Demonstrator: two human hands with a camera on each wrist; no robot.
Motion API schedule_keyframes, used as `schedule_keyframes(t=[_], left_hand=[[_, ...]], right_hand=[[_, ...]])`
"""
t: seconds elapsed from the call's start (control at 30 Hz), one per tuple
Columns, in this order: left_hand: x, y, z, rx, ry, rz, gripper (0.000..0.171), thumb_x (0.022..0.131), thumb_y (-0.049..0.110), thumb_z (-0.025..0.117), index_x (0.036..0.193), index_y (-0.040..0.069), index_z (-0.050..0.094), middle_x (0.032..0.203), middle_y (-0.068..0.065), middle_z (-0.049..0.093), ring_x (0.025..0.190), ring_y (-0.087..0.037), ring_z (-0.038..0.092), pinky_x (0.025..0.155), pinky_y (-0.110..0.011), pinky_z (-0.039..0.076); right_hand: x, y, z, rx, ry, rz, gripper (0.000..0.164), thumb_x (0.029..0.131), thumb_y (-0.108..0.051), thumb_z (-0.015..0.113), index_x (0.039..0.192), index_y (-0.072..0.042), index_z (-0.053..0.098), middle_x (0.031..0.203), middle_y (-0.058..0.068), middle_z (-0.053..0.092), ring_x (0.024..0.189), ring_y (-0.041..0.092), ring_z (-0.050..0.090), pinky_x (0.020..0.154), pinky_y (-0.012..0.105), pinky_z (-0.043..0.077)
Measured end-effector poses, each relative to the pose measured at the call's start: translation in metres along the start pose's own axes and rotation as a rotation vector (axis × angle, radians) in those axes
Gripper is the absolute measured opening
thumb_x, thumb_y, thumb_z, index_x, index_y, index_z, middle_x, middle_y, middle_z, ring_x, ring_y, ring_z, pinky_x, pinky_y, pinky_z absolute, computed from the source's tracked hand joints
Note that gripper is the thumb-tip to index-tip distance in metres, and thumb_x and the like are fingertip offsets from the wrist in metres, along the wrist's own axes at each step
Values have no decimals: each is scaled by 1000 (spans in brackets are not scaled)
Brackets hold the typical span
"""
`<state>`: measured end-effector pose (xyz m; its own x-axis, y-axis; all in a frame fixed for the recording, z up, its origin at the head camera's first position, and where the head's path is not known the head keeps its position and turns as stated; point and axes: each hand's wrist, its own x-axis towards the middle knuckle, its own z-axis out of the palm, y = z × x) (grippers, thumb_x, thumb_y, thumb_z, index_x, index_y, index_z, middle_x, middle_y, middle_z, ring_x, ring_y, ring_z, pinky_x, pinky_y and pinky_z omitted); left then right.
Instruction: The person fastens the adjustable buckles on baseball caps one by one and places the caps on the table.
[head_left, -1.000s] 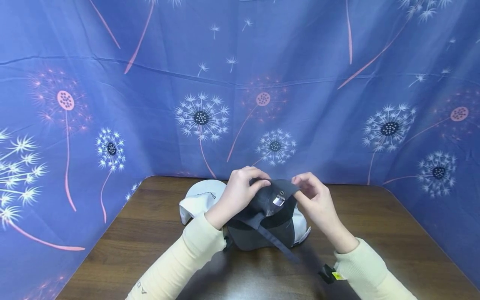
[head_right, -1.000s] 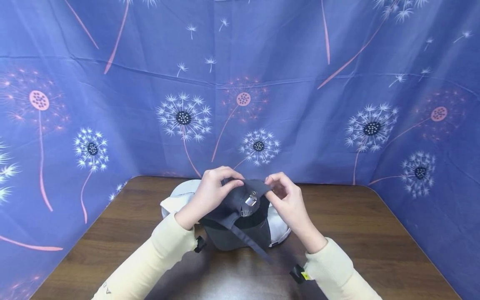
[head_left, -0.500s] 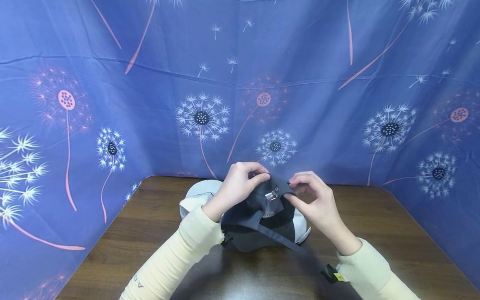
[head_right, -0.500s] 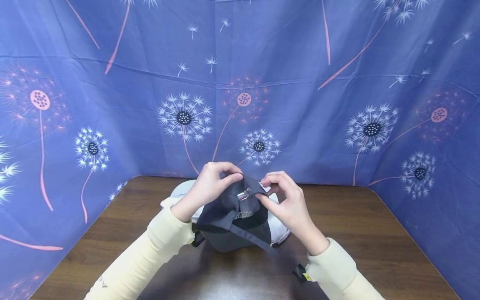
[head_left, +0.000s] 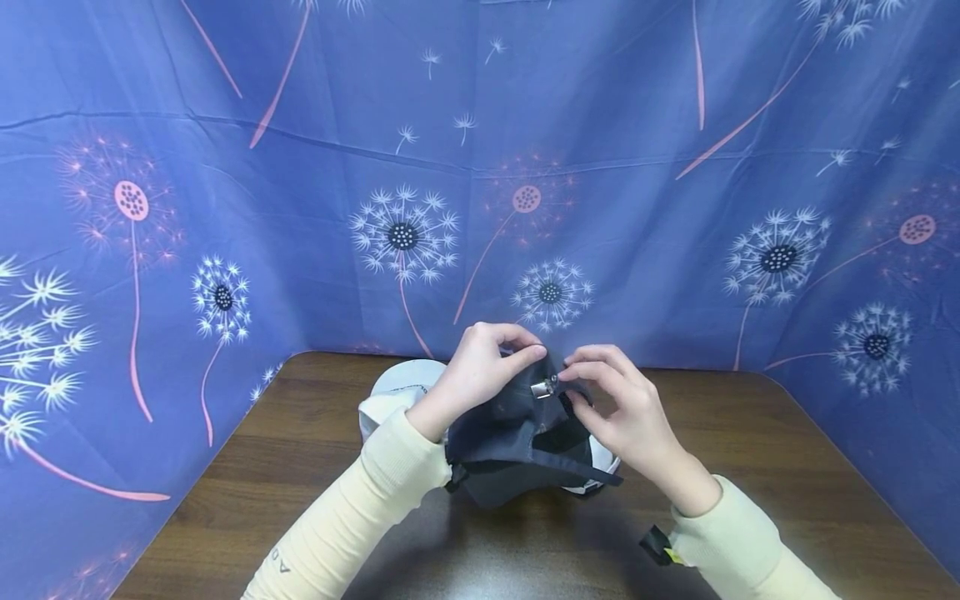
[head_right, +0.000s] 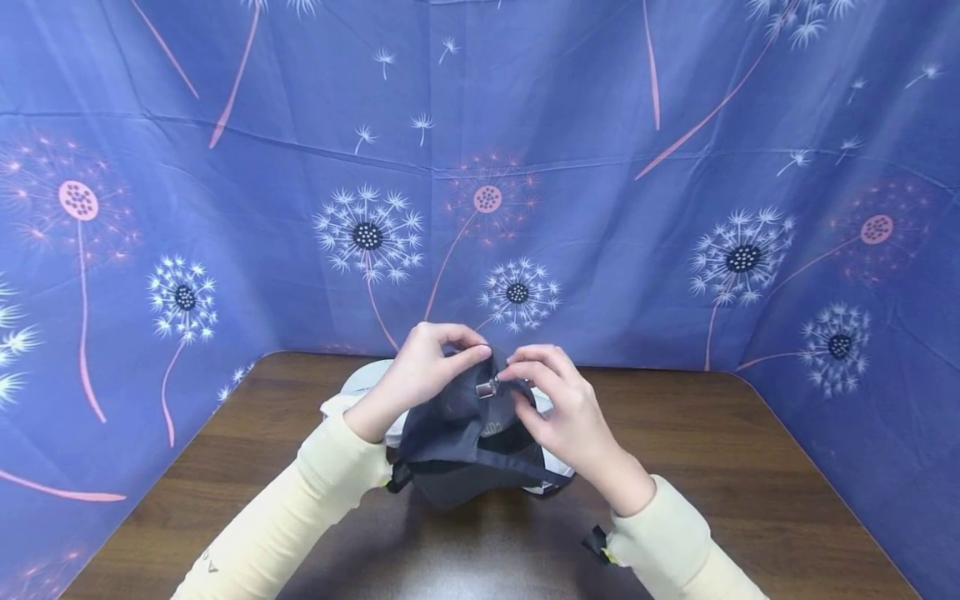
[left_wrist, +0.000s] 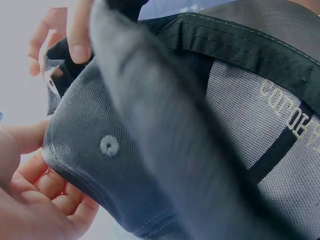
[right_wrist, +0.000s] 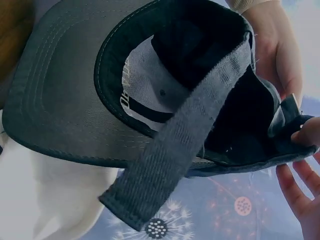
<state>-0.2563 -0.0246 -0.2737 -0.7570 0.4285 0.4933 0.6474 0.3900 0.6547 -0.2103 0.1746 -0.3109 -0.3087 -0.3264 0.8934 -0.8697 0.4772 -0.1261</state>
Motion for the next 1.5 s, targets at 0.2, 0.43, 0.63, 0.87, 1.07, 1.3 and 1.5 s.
schedule_keyframes(t=[0.2, 0.43, 0.63, 0.87, 1.07, 1.3, 1.5], left_hand=[[-1, 3, 0, 4, -26, -20, 12, 88, 24, 67, 93, 15, 74, 88, 6, 72, 90, -10, 65, 79, -26, 51], [-1, 0, 0, -19, -49, -22, 13, 88, 24, 67, 94, 16, 74, 89, 6, 72, 88, -8, 64, 77, -24, 51], [-2, -6, -2, -52, -52, -1, 13, 87, 25, 68, 94, 17, 75, 87, 7, 71, 81, -4, 62, 71, -23, 50], [-9, -10, -1, -43, -29, 49, 12, 87, 24, 69, 94, 16, 74, 86, 8, 71, 79, -3, 61, 71, -24, 50], [-17, -6, 1, -24, 64, 145, 12, 86, 22, 70, 96, 16, 74, 89, 8, 69, 84, -2, 60, 76, -31, 52], [-25, 4, 1, 25, 191, 411, 15, 85, 23, 71, 96, 14, 72, 92, 6, 68, 90, -5, 56, 82, -21, 47], [-29, 12, 3, 105, 257, 559, 24, 77, 24, 78, 96, 11, 71, 93, 3, 66, 92, -9, 56, 87, -26, 42]], right_hand=[[7, -3, 1, -131, -17, -158, 15, 84, -9, 57, 92, -8, 70, 100, 10, 62, 94, 24, 56, 74, 24, 48], [10, -4, -1, -182, -40, -204, 15, 90, -17, 56, 88, -9, 69, 97, 8, 62, 92, 24, 57, 69, 31, 51], [13, -4, -2, -134, 13, -196, 19, 92, -19, 57, 86, -5, 67, 92, 8, 62, 85, 21, 56, 71, 22, 46], [12, -3, -3, -66, 52, -68, 13, 85, -17, 64, 86, -4, 66, 90, 6, 64, 83, 16, 59, 77, 14, 45], [12, -6, -5, 4, 90, 71, 23, 67, 6, 73, 86, -5, 66, 88, 6, 65, 82, 9, 59, 75, 12, 45], [26, -31, -10, 86, 109, 174, 27, 63, 19, 73, 82, 1, 63, 84, 11, 64, 76, 2, 60, 64, 13, 49], [25, -33, -9, 117, 108, 231, 28, 64, 21, 72, 80, 1, 61, 83, 12, 64, 75, 1, 59, 63, 15, 50]])
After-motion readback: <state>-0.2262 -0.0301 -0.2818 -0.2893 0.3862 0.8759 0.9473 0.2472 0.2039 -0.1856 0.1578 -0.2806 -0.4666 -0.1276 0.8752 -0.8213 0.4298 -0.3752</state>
